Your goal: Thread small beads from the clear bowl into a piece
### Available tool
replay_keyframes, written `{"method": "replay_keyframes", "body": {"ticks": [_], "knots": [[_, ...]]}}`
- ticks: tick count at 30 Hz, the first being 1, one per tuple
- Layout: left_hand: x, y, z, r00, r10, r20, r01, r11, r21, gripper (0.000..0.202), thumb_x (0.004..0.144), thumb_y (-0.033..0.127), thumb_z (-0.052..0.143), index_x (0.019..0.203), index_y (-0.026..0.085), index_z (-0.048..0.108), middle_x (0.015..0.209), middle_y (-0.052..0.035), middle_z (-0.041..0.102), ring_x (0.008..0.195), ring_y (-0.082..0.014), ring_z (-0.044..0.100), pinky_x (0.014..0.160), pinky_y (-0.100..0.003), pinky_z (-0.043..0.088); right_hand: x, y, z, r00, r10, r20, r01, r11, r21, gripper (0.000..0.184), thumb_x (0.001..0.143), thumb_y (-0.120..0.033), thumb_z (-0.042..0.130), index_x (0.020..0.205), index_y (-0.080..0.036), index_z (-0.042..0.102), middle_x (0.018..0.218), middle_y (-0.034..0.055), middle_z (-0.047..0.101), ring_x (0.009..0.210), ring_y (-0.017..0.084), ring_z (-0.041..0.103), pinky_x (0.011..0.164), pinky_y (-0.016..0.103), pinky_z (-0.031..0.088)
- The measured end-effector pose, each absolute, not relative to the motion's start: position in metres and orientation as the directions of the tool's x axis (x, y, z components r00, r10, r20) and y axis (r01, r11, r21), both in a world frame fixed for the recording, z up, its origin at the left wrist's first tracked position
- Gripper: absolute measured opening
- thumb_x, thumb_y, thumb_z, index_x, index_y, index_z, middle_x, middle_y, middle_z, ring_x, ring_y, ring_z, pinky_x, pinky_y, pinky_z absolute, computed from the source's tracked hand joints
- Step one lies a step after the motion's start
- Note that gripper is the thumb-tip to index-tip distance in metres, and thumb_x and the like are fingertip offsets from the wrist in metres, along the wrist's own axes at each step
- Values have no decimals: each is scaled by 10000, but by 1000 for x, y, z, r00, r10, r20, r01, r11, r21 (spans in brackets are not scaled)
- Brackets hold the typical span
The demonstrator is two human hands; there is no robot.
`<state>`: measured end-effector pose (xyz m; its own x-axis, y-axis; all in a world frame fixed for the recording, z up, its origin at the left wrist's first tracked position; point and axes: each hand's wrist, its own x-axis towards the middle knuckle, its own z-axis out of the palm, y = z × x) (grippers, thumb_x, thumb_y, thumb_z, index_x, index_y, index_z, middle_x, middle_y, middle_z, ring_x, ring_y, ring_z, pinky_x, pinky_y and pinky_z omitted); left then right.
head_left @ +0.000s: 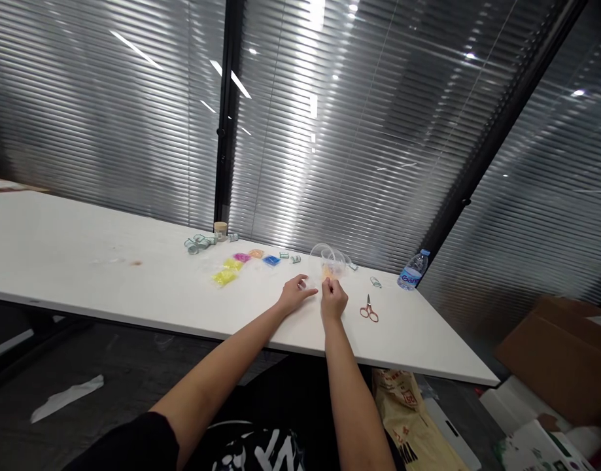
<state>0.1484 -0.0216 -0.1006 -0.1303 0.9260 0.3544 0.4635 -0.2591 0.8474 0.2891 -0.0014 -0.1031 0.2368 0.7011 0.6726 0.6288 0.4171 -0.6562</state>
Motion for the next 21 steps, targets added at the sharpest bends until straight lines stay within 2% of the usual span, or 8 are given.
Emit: {"method": "replay_keyframes", "body": {"ticks": [21], "knots": [[149, -25, -97, -137, 927, 350, 490, -244, 837, 354, 928, 390, 590, 1185, 147, 581, 1086, -72, 638, 935, -181, 635, 849, -398, 551, 290, 5, -106, 235, 711, 662, 636, 403, -658, 240, 950, -363, 566, 1030, -147, 632, 952, 38, 659, 779, 131, 631, 711, 314, 555]]}}
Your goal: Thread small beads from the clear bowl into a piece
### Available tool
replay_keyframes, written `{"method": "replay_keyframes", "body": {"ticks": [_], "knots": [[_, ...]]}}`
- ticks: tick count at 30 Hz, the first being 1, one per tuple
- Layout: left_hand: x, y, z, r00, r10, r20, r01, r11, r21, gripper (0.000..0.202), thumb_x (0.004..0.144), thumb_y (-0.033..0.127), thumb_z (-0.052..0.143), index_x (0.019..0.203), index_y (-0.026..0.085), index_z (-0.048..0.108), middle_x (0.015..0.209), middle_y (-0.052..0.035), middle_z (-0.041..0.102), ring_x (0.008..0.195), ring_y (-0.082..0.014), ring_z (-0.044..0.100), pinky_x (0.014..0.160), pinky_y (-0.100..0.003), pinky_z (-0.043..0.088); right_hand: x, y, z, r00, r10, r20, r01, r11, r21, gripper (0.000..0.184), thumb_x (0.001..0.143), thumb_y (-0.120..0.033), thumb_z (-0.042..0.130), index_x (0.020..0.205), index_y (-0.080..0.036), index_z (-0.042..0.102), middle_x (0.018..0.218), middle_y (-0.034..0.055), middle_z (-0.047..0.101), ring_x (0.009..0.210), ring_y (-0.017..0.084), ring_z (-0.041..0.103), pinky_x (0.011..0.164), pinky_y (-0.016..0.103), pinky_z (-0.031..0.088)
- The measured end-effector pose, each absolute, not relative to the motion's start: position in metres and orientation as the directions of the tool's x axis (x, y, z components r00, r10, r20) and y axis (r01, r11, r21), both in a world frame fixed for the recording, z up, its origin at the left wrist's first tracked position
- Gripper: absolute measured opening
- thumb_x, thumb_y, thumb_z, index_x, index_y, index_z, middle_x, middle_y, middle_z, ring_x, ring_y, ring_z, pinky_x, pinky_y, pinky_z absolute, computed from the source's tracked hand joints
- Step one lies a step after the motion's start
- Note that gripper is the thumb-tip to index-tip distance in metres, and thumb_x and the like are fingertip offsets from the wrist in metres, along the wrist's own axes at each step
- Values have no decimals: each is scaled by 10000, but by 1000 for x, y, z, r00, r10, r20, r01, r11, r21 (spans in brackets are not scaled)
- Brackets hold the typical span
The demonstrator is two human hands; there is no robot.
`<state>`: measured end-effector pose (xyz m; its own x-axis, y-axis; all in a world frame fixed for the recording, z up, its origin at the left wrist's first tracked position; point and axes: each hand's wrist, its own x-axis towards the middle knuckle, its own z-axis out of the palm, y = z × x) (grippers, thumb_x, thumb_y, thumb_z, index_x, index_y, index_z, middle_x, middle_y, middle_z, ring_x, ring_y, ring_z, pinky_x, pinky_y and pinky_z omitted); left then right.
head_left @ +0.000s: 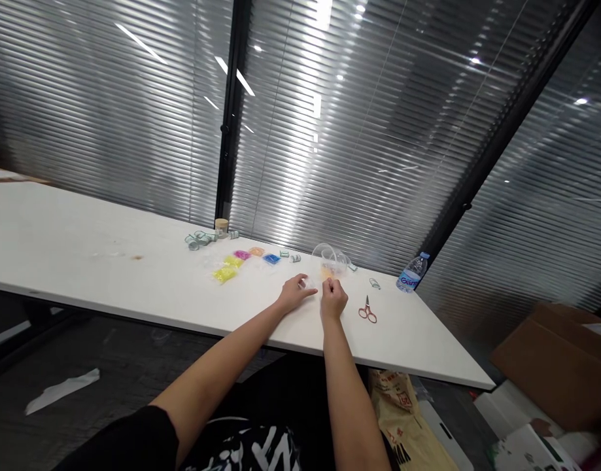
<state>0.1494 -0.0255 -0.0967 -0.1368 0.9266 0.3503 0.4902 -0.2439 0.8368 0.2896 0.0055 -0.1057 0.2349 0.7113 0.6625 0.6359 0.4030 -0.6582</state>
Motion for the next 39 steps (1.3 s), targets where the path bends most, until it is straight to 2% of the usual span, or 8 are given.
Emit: {"method": "replay_keyframes", "body": {"ticks": [24, 39], "knots": [[148, -18, -103, -118, 933, 339, 535, -228, 814, 371, 930, 394, 585, 1209, 149, 569, 1111, -78, 632, 953, -187, 634, 858, -406, 552, 290, 12, -113, 211, 593, 777, 642, 515, -567, 259, 947, -381, 566, 1041, -146, 623, 939, 34, 647, 745, 123, 614, 669, 294, 542], [150, -22, -97, -114, 939, 323, 559, -208, 803, 378, 931, 401, 581, 1214, 150, 565, 1112, -78, 630, 952, -187, 632, 856, -404, 550, 291, 16, -116, 176, 590, 788, 680, 506, -531, 251, 947, -371, 568, 1042, -145, 623, 932, 31, 647, 737, 120, 615, 661, 288, 545]]}}
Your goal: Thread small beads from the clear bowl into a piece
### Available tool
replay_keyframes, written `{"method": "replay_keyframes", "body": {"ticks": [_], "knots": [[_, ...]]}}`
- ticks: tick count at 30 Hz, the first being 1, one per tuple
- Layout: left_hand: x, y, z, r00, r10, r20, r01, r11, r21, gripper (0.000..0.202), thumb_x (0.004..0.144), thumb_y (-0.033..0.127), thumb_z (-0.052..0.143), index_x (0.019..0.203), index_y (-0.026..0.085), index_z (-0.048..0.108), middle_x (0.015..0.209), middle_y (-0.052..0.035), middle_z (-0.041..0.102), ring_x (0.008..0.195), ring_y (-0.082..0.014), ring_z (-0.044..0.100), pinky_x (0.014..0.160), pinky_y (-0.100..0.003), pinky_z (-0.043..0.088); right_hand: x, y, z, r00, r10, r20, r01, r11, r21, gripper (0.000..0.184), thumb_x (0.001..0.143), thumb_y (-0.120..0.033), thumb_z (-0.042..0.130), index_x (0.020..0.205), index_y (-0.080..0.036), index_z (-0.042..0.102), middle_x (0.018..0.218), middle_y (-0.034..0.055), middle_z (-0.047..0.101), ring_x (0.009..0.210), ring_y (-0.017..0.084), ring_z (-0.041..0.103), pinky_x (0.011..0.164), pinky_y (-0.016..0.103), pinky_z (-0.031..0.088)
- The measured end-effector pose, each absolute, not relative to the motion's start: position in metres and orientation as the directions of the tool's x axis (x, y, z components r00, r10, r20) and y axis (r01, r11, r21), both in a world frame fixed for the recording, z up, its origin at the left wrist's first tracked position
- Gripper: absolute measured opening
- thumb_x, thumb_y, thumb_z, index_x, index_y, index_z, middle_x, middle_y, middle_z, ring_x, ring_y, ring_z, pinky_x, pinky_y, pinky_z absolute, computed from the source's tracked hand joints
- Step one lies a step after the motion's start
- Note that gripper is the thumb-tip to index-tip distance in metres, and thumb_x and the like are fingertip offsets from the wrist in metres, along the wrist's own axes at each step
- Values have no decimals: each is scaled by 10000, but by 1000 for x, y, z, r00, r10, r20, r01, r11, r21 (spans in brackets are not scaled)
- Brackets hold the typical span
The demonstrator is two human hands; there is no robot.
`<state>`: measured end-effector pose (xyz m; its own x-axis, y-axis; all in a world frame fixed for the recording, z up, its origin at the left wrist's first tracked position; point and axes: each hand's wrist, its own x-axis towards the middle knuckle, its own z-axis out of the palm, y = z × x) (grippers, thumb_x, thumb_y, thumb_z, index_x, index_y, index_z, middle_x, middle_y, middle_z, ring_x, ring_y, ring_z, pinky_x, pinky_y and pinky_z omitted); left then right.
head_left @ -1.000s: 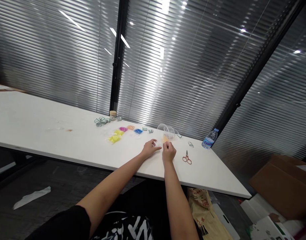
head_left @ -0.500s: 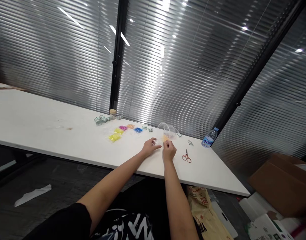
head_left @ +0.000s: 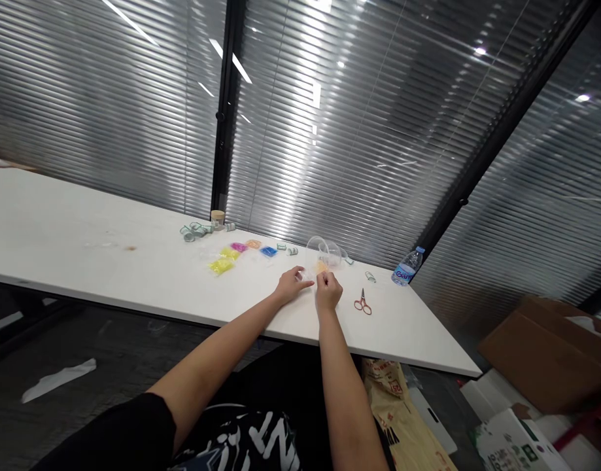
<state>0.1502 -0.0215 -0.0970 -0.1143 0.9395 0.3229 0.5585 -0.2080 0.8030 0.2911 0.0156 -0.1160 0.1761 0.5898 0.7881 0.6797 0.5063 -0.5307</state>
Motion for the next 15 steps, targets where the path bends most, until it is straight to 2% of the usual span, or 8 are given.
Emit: {"method": "replay_keyframes", "body": {"ticks": [15], "knots": [[150, -24, -94, -112, 939, 327, 565, -210, 798, 378, 931, 399, 582, 1215, 150, 564, 1112, -79, 630, 953, -187, 633, 856, -405, 550, 288, 24, -123, 159, 552, 818, 699, 523, -489, 250, 945, -359, 575, 1062, -144, 623, 961, 38, 652, 765, 127, 627, 679, 300, 555]]}}
